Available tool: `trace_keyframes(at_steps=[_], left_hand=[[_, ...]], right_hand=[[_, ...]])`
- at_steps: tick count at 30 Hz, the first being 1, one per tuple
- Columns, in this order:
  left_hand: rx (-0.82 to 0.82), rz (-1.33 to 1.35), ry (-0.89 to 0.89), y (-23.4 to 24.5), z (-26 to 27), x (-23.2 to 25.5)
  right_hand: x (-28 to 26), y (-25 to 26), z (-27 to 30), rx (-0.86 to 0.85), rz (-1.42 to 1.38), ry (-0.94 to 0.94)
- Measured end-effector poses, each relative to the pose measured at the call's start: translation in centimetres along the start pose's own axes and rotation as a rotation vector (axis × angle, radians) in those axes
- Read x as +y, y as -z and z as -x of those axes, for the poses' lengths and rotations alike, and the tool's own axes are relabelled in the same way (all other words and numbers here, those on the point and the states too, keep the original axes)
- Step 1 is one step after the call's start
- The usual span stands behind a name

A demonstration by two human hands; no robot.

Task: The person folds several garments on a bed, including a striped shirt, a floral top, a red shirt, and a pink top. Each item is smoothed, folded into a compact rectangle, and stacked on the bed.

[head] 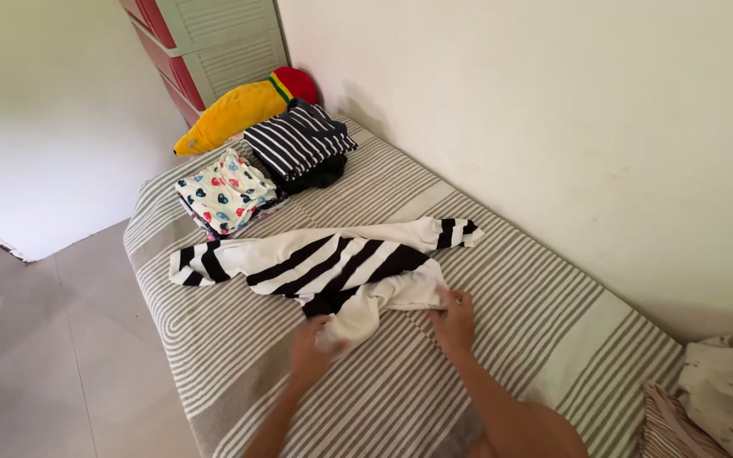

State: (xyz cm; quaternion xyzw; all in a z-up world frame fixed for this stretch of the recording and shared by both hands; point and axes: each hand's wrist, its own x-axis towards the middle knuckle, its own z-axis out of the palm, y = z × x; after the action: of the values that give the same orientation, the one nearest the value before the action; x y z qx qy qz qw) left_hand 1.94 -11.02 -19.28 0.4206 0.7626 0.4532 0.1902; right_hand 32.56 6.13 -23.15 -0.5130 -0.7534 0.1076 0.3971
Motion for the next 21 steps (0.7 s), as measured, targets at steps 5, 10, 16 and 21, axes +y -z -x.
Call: trace_keyframes(at_steps=[5, 10, 16, 21], left_hand=[[0.014, -0.648, -0.062, -5.5, 4.5, 6.2], [0.354, -0.016, 0.182, -3.8, -2.9, -4.0], [0.319, 0.939, 0.270, 7.8, -6.1, -0.8], [0.127, 1.032, 0.170, 14.2, -4.1, 10.8]], right_hand=[[0.7, 0.5, -0.7, -0.070, -0.248, -0.187], [1.4, 1.3, -2.7, 0.058, -0.425, -0.186], [0.0, 3.6, -4.1, 0.099, -0.497, -0.068], [-4.7, 9.5, -5.0, -0.031, -0.759, -0.098]])
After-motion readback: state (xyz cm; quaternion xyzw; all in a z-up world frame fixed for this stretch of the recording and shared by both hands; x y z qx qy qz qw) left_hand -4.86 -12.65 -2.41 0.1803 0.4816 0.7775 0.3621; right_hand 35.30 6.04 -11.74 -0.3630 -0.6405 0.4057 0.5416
